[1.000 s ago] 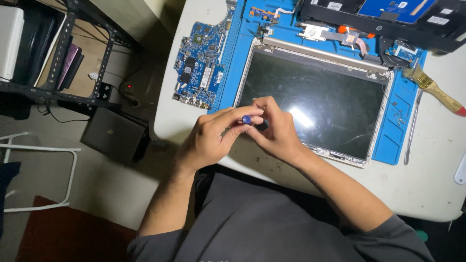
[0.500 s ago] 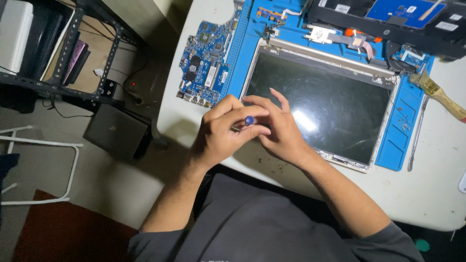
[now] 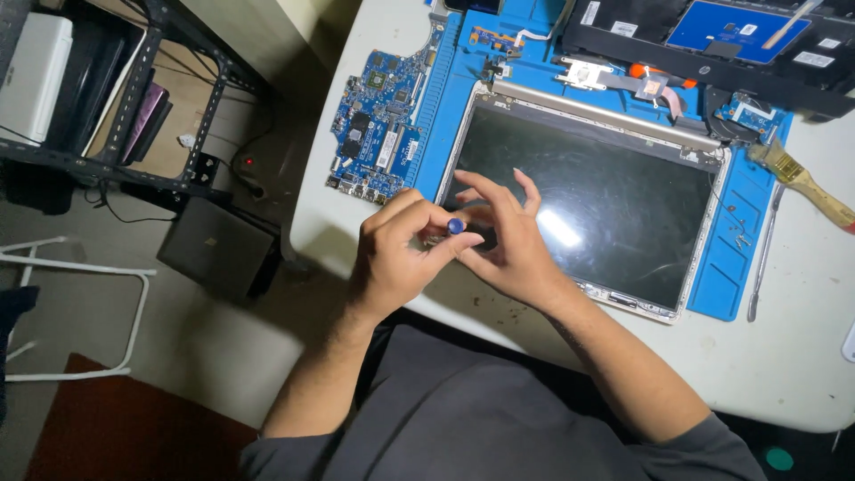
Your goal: Disassembling a laptop screen assembly by prying off the bezel and unscrewing the LCD panel.
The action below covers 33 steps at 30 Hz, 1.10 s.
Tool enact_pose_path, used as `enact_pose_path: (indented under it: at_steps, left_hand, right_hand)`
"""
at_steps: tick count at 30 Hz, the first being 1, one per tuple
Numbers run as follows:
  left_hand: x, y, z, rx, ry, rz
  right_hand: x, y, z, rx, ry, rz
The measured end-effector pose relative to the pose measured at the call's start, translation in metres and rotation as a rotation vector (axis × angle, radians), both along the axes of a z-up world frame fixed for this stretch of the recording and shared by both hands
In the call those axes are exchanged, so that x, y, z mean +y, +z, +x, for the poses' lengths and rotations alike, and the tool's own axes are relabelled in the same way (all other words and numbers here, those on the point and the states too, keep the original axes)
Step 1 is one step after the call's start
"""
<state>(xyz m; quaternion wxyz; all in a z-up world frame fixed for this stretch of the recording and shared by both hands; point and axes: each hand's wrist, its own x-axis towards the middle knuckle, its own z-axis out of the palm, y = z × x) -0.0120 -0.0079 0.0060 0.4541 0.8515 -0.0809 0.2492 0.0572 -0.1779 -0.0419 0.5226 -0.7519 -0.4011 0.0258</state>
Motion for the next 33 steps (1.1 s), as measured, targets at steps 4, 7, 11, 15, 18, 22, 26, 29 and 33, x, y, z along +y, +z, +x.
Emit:
enact_pose_path:
  at_steps: [4, 7, 11, 15, 18, 22, 26, 29, 33]
  left_hand:
    - [-0.002, -0.007, 0.004, -0.041, 0.019, 0.018]
    - [0.0, -0.008, 0.006, -0.046, 0.0, 0.029]
    - [0.005, 0.002, 0.001, 0.039, -0.161, -0.12]
    - [0.012, 0.018, -0.003, 0.1, -0.217, -0.062]
    - [0.011, 0.011, 0.0, 0.021, -0.18, -0.037]
    - [0.01, 0.003, 0.0, -0.005, -0.132, -0.038]
    - [0.02, 0.001, -0.002, -0.021, -0.027, -0.084]
    - [0.027, -0.003, -0.003, -0.04, 0.029, -0.284]
    - [0.028, -0.018, 0.002, -0.074, 0.059, -0.728]
  right_hand:
    - [0.001, 0.0, -0.003, -0.032, -0.042, -0.001]
    - [0.003, 0.001, -0.002, -0.007, -0.015, -0.023]
    - [0.003, 0.011, -0.001, -0.015, 0.019, -0.061]
    - [0.002, 0.011, 0.0, -0.004, 0.076, -0.086]
    - [-0.003, 0.017, 0.0, -0.011, 0.138, -0.112]
    - [-0.014, 0.031, 0.007, 0.0, 0.178, -0.159]
    - [-0.035, 0.035, 0.009, 0.006, 0.002, -0.244]
    - [-0.048, 0.043, 0.004, 0.107, -0.098, -0.212]
    - [-0.058, 0.024, -0.01, 0.404, -0.227, -0.01]
